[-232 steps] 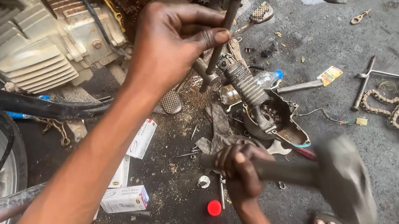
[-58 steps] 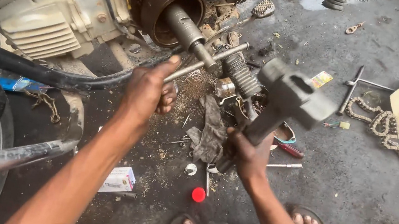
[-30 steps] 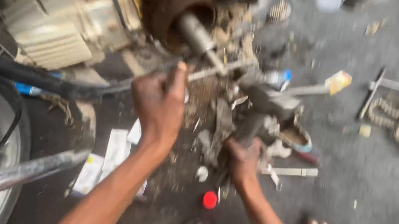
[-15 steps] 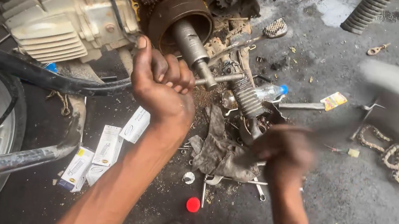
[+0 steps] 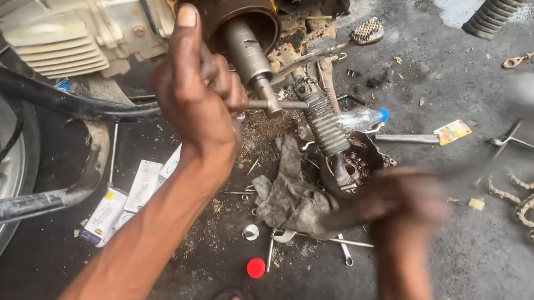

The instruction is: The person uses a wrench to loosen a nut on a motorcycle engine shaft, then uses a hammer to tap a metal component into place. They remove the component, wipe it with a cloth, and place it on the ground.

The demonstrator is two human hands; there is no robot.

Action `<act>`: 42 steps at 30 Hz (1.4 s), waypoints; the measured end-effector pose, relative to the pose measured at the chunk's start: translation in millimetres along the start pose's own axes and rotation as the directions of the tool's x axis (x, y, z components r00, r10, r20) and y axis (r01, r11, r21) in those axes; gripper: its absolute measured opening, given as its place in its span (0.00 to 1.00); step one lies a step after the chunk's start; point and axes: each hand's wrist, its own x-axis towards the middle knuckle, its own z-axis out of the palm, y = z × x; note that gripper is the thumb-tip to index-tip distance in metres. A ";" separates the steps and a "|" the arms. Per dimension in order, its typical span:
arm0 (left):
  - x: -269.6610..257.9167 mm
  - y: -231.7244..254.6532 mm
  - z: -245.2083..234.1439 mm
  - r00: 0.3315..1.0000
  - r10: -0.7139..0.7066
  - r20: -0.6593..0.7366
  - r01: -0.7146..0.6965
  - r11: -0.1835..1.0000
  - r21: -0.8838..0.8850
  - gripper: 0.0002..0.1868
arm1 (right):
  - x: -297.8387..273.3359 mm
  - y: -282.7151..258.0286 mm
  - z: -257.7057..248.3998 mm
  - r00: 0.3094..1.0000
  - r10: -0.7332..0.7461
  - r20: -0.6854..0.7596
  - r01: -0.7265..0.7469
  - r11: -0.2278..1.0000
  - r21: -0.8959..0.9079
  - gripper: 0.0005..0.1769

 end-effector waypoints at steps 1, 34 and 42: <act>2.2 0.0 4.2 1.000 -0.001 -0.013 0.001 1.000 0.016 0.28 | 3.5 19.4 1.0 0.982 0.167 -0.085 -0.185 0.936 -0.298 0.08; -26.8 -22.8 -6.4 0.862 0.034 0.506 -0.234 0.912 0.338 0.15 | -42.3 64.1 1.8 0.879 0.151 -0.453 -0.167 0.986 0.005 0.06; -11.2 -61.8 -59.8 0.918 -0.317 0.239 0.127 0.805 0.580 0.23 | -41.9 126.0 -131.0 0.663 -0.163 -0.731 -0.310 0.828 -0.466 0.16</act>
